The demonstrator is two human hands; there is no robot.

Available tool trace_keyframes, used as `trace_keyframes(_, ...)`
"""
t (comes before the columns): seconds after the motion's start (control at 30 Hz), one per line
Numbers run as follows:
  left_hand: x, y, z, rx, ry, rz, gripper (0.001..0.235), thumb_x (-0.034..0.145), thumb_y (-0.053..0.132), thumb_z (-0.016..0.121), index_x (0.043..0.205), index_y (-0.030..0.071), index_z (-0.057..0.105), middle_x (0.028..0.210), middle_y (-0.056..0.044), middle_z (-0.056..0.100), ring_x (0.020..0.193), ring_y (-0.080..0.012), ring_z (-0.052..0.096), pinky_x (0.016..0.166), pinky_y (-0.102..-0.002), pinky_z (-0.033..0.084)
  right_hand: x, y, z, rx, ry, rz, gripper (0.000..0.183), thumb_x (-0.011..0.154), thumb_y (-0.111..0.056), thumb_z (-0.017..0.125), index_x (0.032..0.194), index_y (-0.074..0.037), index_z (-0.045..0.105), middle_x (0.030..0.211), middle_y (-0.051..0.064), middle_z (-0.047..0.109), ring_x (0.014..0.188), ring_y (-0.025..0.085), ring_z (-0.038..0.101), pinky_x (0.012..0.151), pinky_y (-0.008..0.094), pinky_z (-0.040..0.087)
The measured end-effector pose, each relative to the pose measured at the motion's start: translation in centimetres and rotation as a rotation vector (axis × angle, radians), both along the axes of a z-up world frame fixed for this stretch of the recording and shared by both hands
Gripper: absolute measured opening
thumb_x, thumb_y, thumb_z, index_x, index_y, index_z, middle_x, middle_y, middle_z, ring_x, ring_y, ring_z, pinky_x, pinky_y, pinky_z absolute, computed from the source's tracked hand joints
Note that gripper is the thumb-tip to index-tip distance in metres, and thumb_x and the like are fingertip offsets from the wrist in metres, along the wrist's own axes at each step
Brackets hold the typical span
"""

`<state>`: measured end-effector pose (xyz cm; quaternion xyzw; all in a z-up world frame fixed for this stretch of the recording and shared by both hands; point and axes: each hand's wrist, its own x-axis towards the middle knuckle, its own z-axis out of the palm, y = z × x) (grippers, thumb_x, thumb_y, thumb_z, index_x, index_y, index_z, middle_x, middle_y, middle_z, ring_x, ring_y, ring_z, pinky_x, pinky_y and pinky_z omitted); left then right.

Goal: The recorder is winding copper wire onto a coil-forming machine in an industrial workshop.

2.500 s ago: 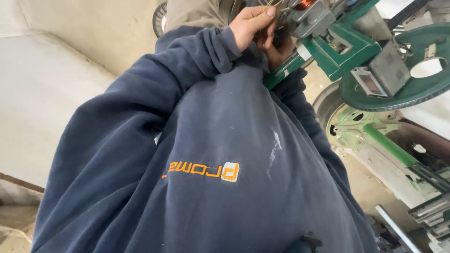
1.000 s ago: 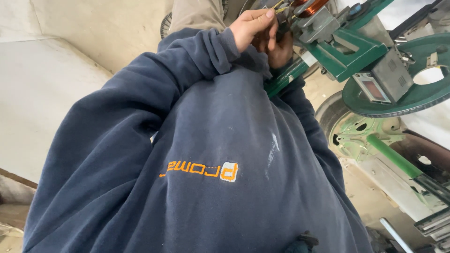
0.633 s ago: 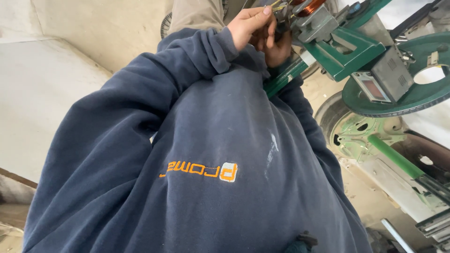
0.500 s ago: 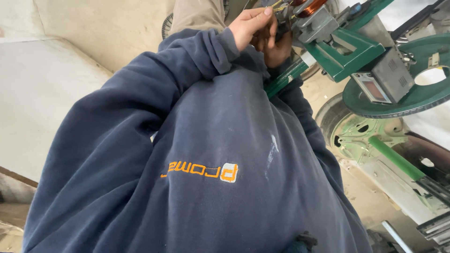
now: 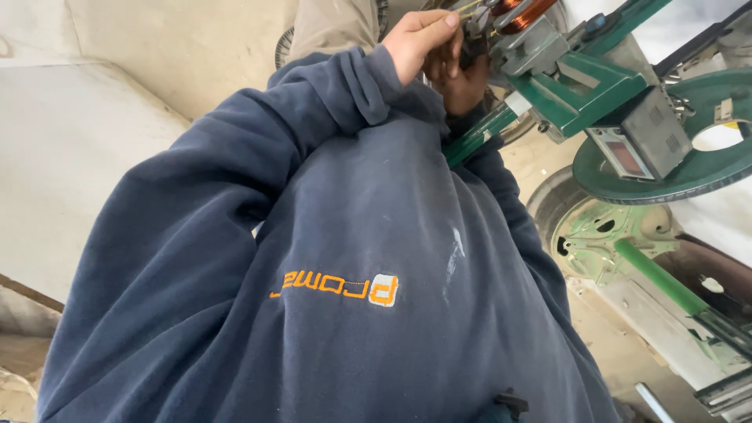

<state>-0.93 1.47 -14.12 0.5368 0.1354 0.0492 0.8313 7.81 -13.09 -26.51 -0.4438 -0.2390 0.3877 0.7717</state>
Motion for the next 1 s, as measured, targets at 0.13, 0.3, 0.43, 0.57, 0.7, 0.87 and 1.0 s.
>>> trace_keyframes(0.13, -0.2, -0.1, -0.8, -0.042, -0.070, 0.003, 0.042, 0.117, 0.037, 0.048, 0.098, 0.004, 0.065, 0.084, -0.008, 0.069, 0.075, -0.0176, 0.071, 0.068, -0.029, 0.052, -0.2, 0.2, 0.5, 0.141, -0.070, 0.054, 0.025, 0.105, 0.000, 0.073, 0.101, -0.008, 0.050, 0.100, 0.008, 0.064, 0.095, 0.020, 0.065, 0.082, 0.034, 0.055)
trace_keyframes(0.3, -0.7, 0.5, 1.1, 0.058, 0.005, -0.023, 0.049, 0.114, 0.043, 0.039, 0.096, 0.007, 0.066, 0.078, -0.008, 0.073, 0.062, -0.0122, 0.062, 0.060, -0.025, 0.050, 0.6, -0.2, 1.8, -0.088, -0.222, 0.053, 0.034, 0.102, -0.014, 0.072, 0.127, -0.002, 0.053, 0.104, 0.004, 0.066, 0.092, 0.013, 0.065, 0.081, 0.029, 0.055)
trace_keyframes(0.43, -0.7, 0.7, 0.7, -0.001, 0.034, -0.039, 0.050, 0.114, 0.045, 0.038, 0.095, 0.007, 0.065, 0.077, -0.009, 0.073, 0.060, -0.0126, 0.061, 0.058, -0.026, 0.049, 0.8, -0.4, -2.2, -0.015, -0.056, 0.072, 0.035, 0.105, -0.021, 0.067, 0.131, -0.002, 0.052, 0.108, 0.004, 0.067, 0.095, 0.014, 0.063, 0.085, 0.031, 0.054)
trace_keyframes(0.57, -0.8, 1.0, 0.9, -0.006, 0.008, -0.027, 0.051, 0.116, 0.044, 0.043, 0.097, 0.004, 0.068, 0.080, -0.011, 0.073, 0.068, -0.0150, 0.068, 0.063, -0.027, 0.050, 0.6, -0.2, -0.5, -0.018, -0.072, 0.058, 0.041, 0.104, -0.019, 0.067, 0.136, -0.002, 0.047, 0.120, 0.006, 0.068, 0.108, 0.016, 0.065, 0.095, 0.031, 0.055)
trace_keyframes(0.7, -0.7, 1.1, 1.5, -0.089, 0.132, -0.051, 0.050, 0.111, 0.047, 0.045, 0.093, 0.006, 0.067, 0.077, -0.011, 0.073, 0.061, -0.0138, 0.064, 0.057, -0.027, 0.049, 1.3, -0.8, -6.3, -0.086, -0.175, -0.023, 0.035, 0.103, -0.010, 0.071, 0.128, 0.001, 0.051, 0.114, 0.008, 0.068, 0.101, 0.017, 0.066, 0.089, 0.033, 0.056)
trace_keyframes(0.87, -0.5, 1.3, 0.9, -0.069, 0.149, -0.069, 0.051, 0.110, 0.050, 0.048, 0.093, 0.006, 0.068, 0.076, -0.011, 0.073, 0.061, -0.0136, 0.064, 0.057, -0.027, 0.049, 1.2, 0.3, 0.7, -0.039, -0.071, 0.049, 0.042, 0.098, -0.006, 0.066, 0.136, 0.000, 0.048, 0.120, 0.007, 0.067, 0.106, 0.015, 0.066, 0.092, 0.031, 0.056)
trace_keyframes(1.0, -0.6, 1.3, 0.9, -0.084, 0.166, -0.069, 0.051, 0.109, 0.050, 0.047, 0.092, 0.006, 0.068, 0.075, -0.012, 0.073, 0.060, -0.0145, 0.065, 0.056, -0.027, 0.050, 1.1, 0.9, 3.2, 0.003, -0.001, 0.097, 0.031, 0.104, -0.003, 0.065, 0.133, 0.000, 0.053, 0.108, 0.006, 0.067, 0.098, 0.014, 0.066, 0.088, 0.029, 0.053)
